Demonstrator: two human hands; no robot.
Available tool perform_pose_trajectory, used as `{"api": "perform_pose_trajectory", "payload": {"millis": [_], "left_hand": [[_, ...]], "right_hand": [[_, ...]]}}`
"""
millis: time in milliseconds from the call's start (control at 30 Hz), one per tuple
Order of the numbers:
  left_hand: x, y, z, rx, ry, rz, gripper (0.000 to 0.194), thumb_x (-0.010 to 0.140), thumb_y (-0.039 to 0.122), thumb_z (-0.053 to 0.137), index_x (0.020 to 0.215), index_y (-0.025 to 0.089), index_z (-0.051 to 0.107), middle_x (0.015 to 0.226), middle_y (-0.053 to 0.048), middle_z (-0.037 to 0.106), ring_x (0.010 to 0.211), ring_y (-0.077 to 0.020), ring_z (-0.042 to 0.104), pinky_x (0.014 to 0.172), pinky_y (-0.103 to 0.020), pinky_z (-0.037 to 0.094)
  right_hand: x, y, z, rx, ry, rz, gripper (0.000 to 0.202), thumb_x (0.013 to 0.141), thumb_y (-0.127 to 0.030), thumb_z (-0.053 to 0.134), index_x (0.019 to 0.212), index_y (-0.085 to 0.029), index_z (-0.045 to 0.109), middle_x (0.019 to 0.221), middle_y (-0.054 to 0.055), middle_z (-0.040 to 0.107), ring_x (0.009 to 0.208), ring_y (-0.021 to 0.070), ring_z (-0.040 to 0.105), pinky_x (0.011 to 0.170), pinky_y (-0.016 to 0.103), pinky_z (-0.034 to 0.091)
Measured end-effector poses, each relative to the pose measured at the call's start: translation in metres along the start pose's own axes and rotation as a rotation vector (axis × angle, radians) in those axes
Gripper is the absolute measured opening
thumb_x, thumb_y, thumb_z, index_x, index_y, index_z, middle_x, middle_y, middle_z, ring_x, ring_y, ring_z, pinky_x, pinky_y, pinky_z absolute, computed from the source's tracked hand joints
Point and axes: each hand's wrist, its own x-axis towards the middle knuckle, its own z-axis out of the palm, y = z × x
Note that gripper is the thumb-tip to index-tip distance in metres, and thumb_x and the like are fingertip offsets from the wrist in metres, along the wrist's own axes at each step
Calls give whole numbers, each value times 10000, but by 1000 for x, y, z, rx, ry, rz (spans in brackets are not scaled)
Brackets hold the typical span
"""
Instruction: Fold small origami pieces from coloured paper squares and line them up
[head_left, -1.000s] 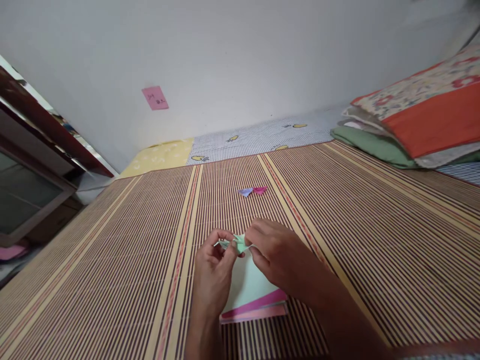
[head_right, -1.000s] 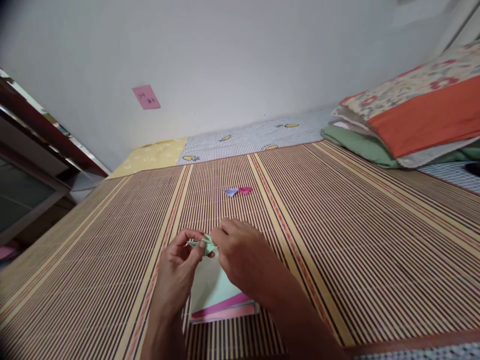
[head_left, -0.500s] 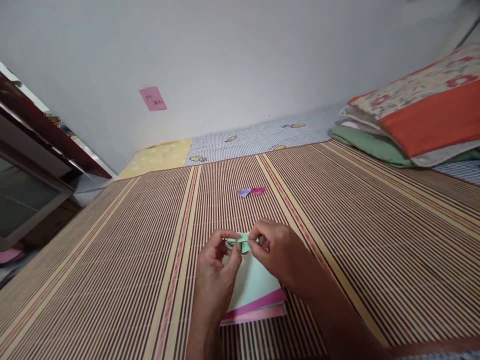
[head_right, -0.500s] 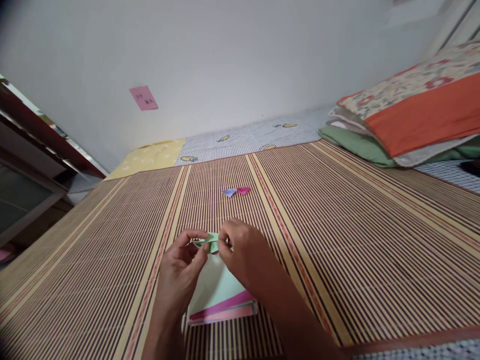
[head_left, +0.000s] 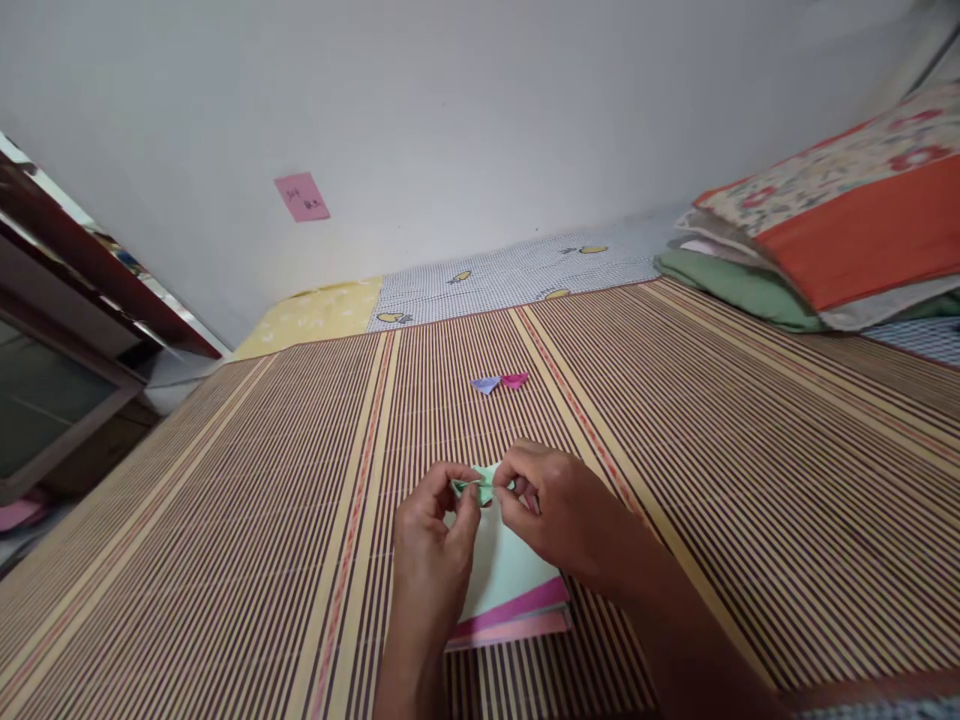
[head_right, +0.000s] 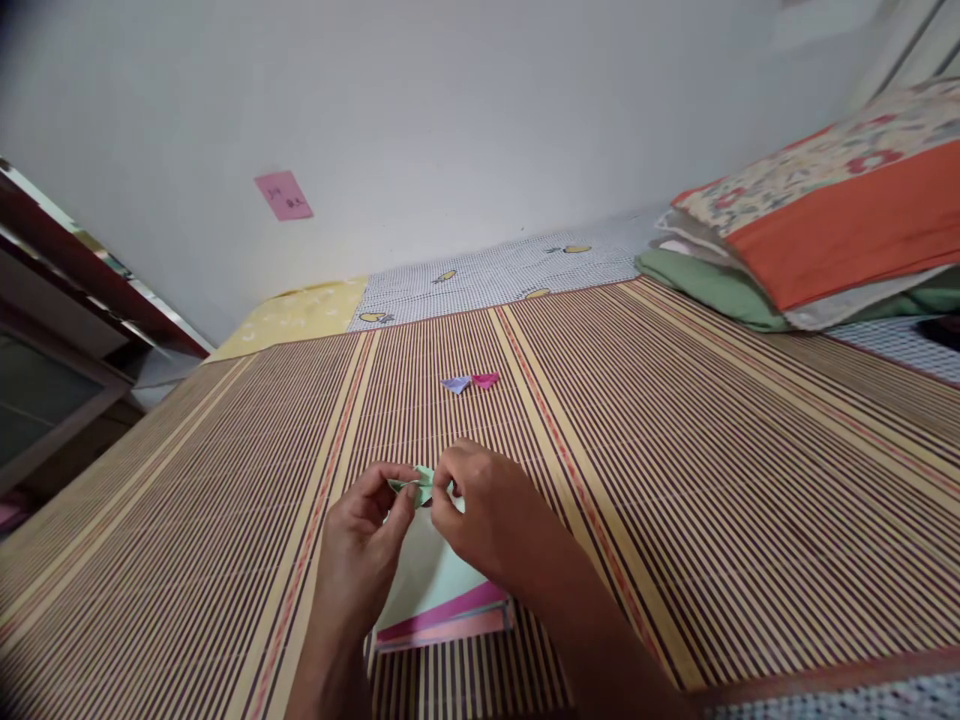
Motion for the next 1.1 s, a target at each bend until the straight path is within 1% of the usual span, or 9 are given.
{"api": "perform_pose_trajectory", "payload": {"millis": [133,333,433,533,600,733,833,1000,1100], "left_hand": [[1,-3,2,-70,-9,-58,111,853,213,641,962,215,663,789,-8,630,702,-162,553,647,-259,442],[2,-7,6,-210,99,-143,140,810,195,674,950,201,675,703,15,596,650,-152,562,591,-237,432],[1,-7,7,-197,149,-114,139,791,184,680,928,202,694,701,10,613,654,-160,584,599,-245,456],[0,-7,9,-151,174,-75,148,790,180,668,927,214,712,745,-6,657,644,-162,585,609,-259,474],[-1,-7,10,-126,169,-65,161,788,173,661,929,221,723,728,-1,654,628,-163,578,608,-264,478],[-1,-5,11,-104,151,-57,179,781,154,656,929,217,734,712,0,645,636,-168,573,622,-273,480],[-2,0,12,-66,138,-43,191,788,137,639,932,215,737,729,-6,655,642,-168,569,624,-272,473],[-3,4,13,79,92,8,221,811,104,582,938,219,721,759,-16,660,674,-177,566,645,-284,462],[-3,3,15,54,36,33,206,838,125,585,965,223,713,827,-28,676,722,-184,580,698,-302,483]], "right_hand": [[-1,-1,0,19,15,-26,174,825,-10,581,762,-172,588,790,6,597,711,156,555,653,283,390],[-3,-4,5,-13,66,-75,151,853,-44,562,778,-175,572,791,4,593,698,154,557,645,287,372],[-3,-7,10,-71,75,-86,142,855,-53,570,784,-176,570,807,9,590,721,165,564,651,295,368],[-3,-10,15,-145,66,-92,121,841,-55,577,841,-176,579,870,29,601,756,184,568,665,307,380],[-4,-12,17,-193,75,-91,129,822,-57,588,864,-178,575,885,38,609,765,196,566,666,314,385],[-5,-14,17,-262,117,-59,125,798,-77,619,828,-186,564,831,38,622,751,214,569,658,328,384],[-6,-14,15,-300,133,-58,116,793,-74,621,821,-182,589,818,48,635,765,227,577,678,346,394],[-6,-14,12,-298,99,-88,143,810,-40,618,846,-174,655,844,52,650,820,241,584,731,372,408],[-5,-13,10,-293,83,-61,147,844,-36,615,829,-174,664,839,47,644,823,238,579,735,373,406]]}}
